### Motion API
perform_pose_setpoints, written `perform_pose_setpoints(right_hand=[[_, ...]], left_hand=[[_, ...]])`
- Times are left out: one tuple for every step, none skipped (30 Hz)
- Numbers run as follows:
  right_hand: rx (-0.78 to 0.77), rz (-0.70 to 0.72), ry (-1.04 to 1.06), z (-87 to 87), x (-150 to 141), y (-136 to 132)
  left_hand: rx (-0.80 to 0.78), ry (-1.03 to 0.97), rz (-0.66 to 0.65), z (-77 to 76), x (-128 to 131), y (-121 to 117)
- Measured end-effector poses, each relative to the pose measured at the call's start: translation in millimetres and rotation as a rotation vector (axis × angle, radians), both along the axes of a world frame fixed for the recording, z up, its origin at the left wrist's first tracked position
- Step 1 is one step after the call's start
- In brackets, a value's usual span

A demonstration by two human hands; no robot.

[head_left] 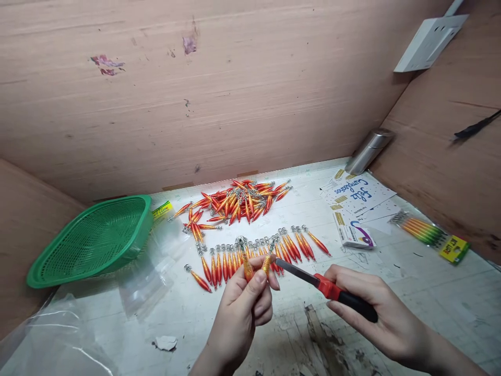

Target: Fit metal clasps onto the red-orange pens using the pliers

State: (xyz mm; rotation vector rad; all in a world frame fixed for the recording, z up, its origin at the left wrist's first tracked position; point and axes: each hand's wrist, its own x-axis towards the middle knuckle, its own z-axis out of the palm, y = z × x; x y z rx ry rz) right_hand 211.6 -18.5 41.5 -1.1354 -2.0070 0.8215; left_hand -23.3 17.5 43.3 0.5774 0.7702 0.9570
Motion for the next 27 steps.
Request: perform_pose_setpoints(right_hand=[[0.003, -0.026, -0.013, -2.1, 4, -2], [0.025, -0.084, -0.045, -6.8, 10, -5], [0.068, -0.18, -0.099, -14.4, 19, -9], [0.122, -0.31, -0.183, -24.7, 29, -12], [0.194, -0.454, -0.29, -37.2, 41, -16], [0.259, -0.583, -0.417, -50.8, 55, -20], [0.291, -0.703, -0.567, -64.5, 68, -24], [0.297, -0.758, -0.715, -77.2, 80, -27], [0.304, -0.789, -0.801, -87.9, 91, -30], [0.306, -0.804, -0.849, -96.1, 99, -33], [0.308, -0.806, -0.874, -101.8, 105, -35], [0.312, -0.809, -0.874, -105.4, 108, -36], [0.316, -0.812, -0.866, -107.4, 109, -37], [0.321, -0.816, -0.855, -108.5, 108, -37], [0.326, -0.818, -0.836, -109.4, 105, -38], [0.329, -0.812, -0.81, -110.8, 103, -38], [0.329, -0.803, -0.78, -112.9, 100, -39], [0.325, -0.794, -0.751, -115.9, 97, -41], [0.315, -0.791, -0.725, -119.5, 94, -42], [0.303, -0.796, -0.702, -123.2, 92, -44], [0.289, -0.813, -0.681, -126.5, 89, -45], [0.277, -0.845, -0.659, -128.8, 85, -47], [0.268, -0.883, -0.633, -129.6, 80, -48], [0.262, -0.915, -0.598, -128.5, 74, -48], [0.253, -0.921, -0.553, -125.6, 64, -47], [0.236, -0.892, -0.498, -121.0, 52, -45], [0.215, -0.829, -0.438, -115.3, 36, -43]], left_hand=[[-0.027, -0.017, 0.021, 1.2, 0, 1], [-0.055, -0.029, 0.038, 2.1, 0, 2], [-0.081, -0.037, 0.047, 2.5, 0, 3], [-0.105, -0.043, 0.052, 2.4, 0, 3], [-0.124, -0.05, 0.057, 2.0, 1, 4], [-0.14, -0.056, 0.065, 1.1, 2, 4], [-0.15, -0.065, 0.078, -0.1, 3, 4], [-0.16, -0.074, 0.093, -1.8, 5, 4], [-0.169, -0.083, 0.107, -3.8, 7, 4], [-0.181, -0.09, 0.116, -6.1, 10, 4], [-0.194, -0.094, 0.124, -8.5, 13, 5], [-0.209, -0.095, 0.133, -10.8, 16, 5], [-0.225, -0.091, 0.144, -12.9, 19, 6], [-0.244, -0.08, 0.161, -14.6, 21, 6], [-0.264, -0.064, 0.183, -15.7, 24, 7], [-0.283, -0.045, 0.203, -16.4, 26, 7], [-0.301, -0.024, 0.221, -16.8, 27, 7], [-0.317, -0.003, 0.232, -17.2, 29, 6], [-0.33, 0.014, 0.241, -17.8, 30, 4], [-0.34, 0.026, 0.247, -18.8, 30, 2], [-0.348, 0.033, 0.246, -20.7, 31, -1], [-0.352, 0.033, 0.245, -23.4, 31, -4], [-0.347, 0.026, 0.24, -27.0, 32, -7], [-0.336, 0.014, 0.233, -31.6, 34, -10], [-0.325, 0.003, 0.223, -37.0, 37, -14], [-0.314, -0.006, 0.213, -43.0, 42, -17], [-0.305, -0.013, 0.204, -49.5, 47, -21]])
